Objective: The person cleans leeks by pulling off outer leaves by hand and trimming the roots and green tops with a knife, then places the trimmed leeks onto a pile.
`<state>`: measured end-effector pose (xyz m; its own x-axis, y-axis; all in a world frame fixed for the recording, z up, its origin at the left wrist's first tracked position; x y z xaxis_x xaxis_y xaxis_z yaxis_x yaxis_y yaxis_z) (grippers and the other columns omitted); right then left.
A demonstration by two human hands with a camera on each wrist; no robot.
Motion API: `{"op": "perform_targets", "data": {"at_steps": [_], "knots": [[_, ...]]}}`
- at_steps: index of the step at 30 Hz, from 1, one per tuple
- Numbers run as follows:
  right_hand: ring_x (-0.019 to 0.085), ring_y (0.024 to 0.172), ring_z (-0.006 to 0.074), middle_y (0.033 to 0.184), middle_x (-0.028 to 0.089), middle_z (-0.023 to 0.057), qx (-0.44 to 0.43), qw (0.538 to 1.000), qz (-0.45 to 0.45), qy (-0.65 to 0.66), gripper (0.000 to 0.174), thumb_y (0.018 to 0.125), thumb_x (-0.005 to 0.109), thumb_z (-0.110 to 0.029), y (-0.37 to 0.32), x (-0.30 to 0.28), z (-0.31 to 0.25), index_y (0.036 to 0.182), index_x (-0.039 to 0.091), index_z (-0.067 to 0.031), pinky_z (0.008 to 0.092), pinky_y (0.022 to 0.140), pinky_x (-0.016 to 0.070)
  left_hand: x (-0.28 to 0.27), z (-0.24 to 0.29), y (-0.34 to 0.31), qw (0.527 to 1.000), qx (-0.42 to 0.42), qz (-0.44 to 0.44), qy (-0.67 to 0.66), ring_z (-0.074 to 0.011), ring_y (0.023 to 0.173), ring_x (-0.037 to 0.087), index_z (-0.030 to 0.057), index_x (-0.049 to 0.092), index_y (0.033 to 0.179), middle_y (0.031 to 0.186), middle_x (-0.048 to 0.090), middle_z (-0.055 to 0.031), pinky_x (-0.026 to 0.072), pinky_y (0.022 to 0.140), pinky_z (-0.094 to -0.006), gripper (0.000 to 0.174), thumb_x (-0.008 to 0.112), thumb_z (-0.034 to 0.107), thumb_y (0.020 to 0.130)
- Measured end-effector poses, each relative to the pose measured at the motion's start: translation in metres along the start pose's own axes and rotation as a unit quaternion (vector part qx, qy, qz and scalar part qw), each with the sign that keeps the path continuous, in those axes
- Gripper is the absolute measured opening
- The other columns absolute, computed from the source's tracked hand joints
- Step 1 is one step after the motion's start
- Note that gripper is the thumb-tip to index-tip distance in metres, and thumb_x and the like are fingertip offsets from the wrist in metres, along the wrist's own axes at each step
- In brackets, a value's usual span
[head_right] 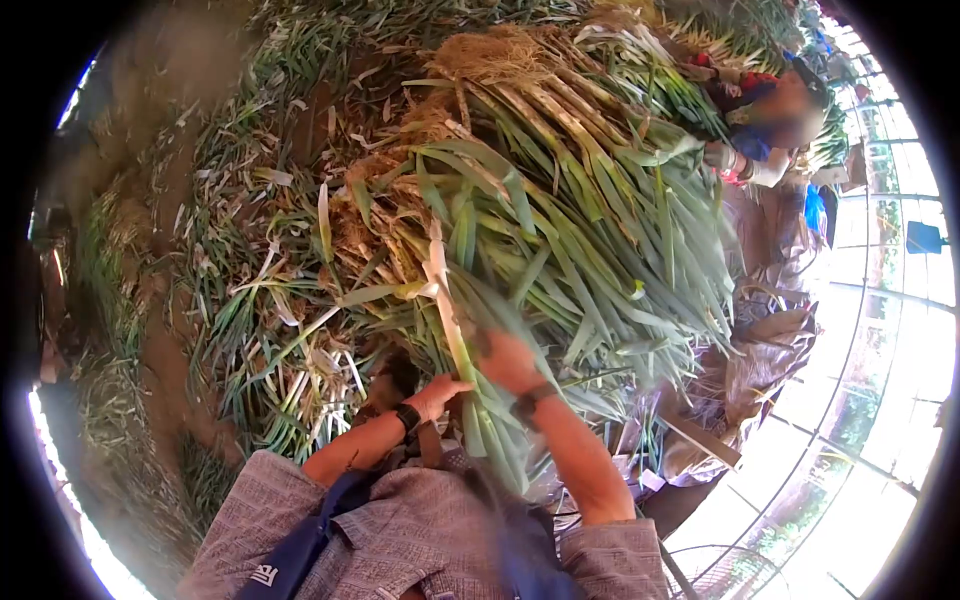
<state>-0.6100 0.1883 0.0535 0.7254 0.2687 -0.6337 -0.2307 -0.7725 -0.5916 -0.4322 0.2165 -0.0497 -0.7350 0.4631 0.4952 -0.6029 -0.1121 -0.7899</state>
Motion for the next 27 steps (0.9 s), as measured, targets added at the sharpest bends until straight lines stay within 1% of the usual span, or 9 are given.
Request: {"op": "perform_targets", "data": {"at_steps": [4,7,10,12,14,17,21,24,27], "knots": [[0.064,0.086,0.0390,0.089,0.066,0.0214,-0.066,0.996,-0.003,0.065,0.042,0.074,0.066,-0.028,-0.025,-0.015,0.014,0.111,0.062,-0.0084,0.0467,0.075,0.0498,0.000,0.021,-0.014,0.998,0.052,0.033,-0.005,-0.0200,0.089,0.065,0.0011,0.062,0.110,0.098,0.066,-0.0078,0.0545,0.080,-0.0364,0.025,0.066,0.014,0.089],[0.062,0.066,0.0341,0.074,0.064,0.0170,-0.058,0.995,-0.032,0.069,0.039,0.073,0.068,-0.025,-0.063,-0.027,0.021,0.107,0.064,-0.0059,0.0431,0.064,0.0489,-0.010,0.045,-0.024,0.994,0.091,0.021,-0.050,-0.0221,0.094,0.064,0.0006,0.060,0.112,0.101,0.067,-0.0095,0.0542,0.084,-0.0390,0.026,0.062,0.017,0.091],[0.061,0.064,0.0313,0.073,0.063,0.0158,-0.044,0.996,-0.047,0.053,0.038,0.074,0.068,-0.023,-0.106,-0.022,0.019,0.107,0.063,-0.0055,0.0419,0.063,0.0487,-0.028,0.071,-0.021,0.981,0.029,-0.049,-0.186,-0.0255,0.097,0.064,0.0013,0.059,0.112,0.105,0.066,-0.0112,0.0540,0.086,-0.0435,0.025,0.058,0.018,0.093],[0.057,0.060,0.0260,0.068,0.059,0.0133,-0.046,0.994,-0.036,0.093,0.038,0.073,0.070,-0.021,-0.136,-0.023,-0.001,0.107,0.063,-0.0042,0.0386,0.059,0.0458,-0.048,0.093,-0.019,0.981,0.019,-0.015,-0.194,-0.0285,0.097,0.064,0.0021,0.058,0.111,0.106,0.065,-0.0121,0.0538,0.088,-0.0462,0.024,0.056,0.020,0.095],[0.063,0.072,0.0326,0.080,0.065,0.0167,0.032,0.995,-0.058,0.078,0.038,0.075,0.068,-0.022,-0.155,-0.020,-0.016,0.110,0.063,-0.0091,0.0415,0.067,0.0489,-0.057,0.135,-0.030,0.984,0.031,-0.010,-0.174,-0.0282,0.095,0.064,0.0034,0.059,0.111,0.107,0.064,-0.0122,0.0534,0.088,-0.0463,0.025,0.057,0.023,0.095],[0.062,0.068,0.0303,0.075,0.061,0.0157,0.118,0.988,0.016,0.103,0.040,0.075,0.069,-0.022,-0.168,-0.015,-0.023,0.111,0.062,-0.0076,0.0397,0.065,0.0483,-0.091,0.178,-0.021,0.989,0.066,0.006,-0.132,-0.0258,0.091,0.065,0.0049,0.059,0.108,0.104,0.064,-0.0109,0.0548,0.085,-0.0451,0.023,0.059,0.024,0.094],[0.061,0.068,0.0255,0.076,0.062,0.0155,0.108,0.969,0.161,0.154,0.044,0.075,0.075,-0.021,-0.178,-0.016,-0.039,0.114,0.063,-0.0055,0.0378,0.066,0.0487,-0.100,0.246,-0.029,0.979,0.121,-0.052,-0.153,-0.0223,0.090,0.061,0.0057,0.059,0.103,0.097,0.063,-0.0073,0.0546,0.080,-0.0491,0.019,0.062,0.021,0.091],[0.061,0.068,0.0254,0.076,0.062,0.0153,0.158,0.965,0.151,0.146,0.045,0.076,0.074,-0.020,-0.177,-0.029,-0.052,0.117,0.062,-0.0044,0.0372,0.065,0.0486,-0.103,0.273,-0.054,0.955,0.187,-0.094,-0.212,-0.0240,0.090,0.063,0.0043,0.059,0.101,0.098,0.065,-0.0096,0.0529,0.086,-0.0454,0.014,0.058,0.013,0.091],[0.066,0.075,0.0313,0.082,0.066,0.0193,0.086,0.976,0.160,0.116,0.047,0.076,0.073,-0.020,-0.172,-0.027,-0.071,0.119,0.062,-0.0047,0.0396,0.069,0.0508,-0.089,0.249,-0.085,0.973,0.149,-0.041,-0.172,-0.0247,0.092,0.064,0.0033,0.060,0.100,0.099,0.066,-0.0104,0.0535,0.086,-0.0416,0.014,0.058,0.010,0.088]]}}
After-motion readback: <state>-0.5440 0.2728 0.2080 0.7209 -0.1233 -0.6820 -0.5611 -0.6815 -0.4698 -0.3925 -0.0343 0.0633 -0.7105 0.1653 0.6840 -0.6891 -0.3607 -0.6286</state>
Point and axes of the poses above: each hand's wrist, its own y-axis towards the middle knuckle, its own x-axis out of the palm, z = x × y, the point moved 5 cm from there along y, towards the middle knuckle
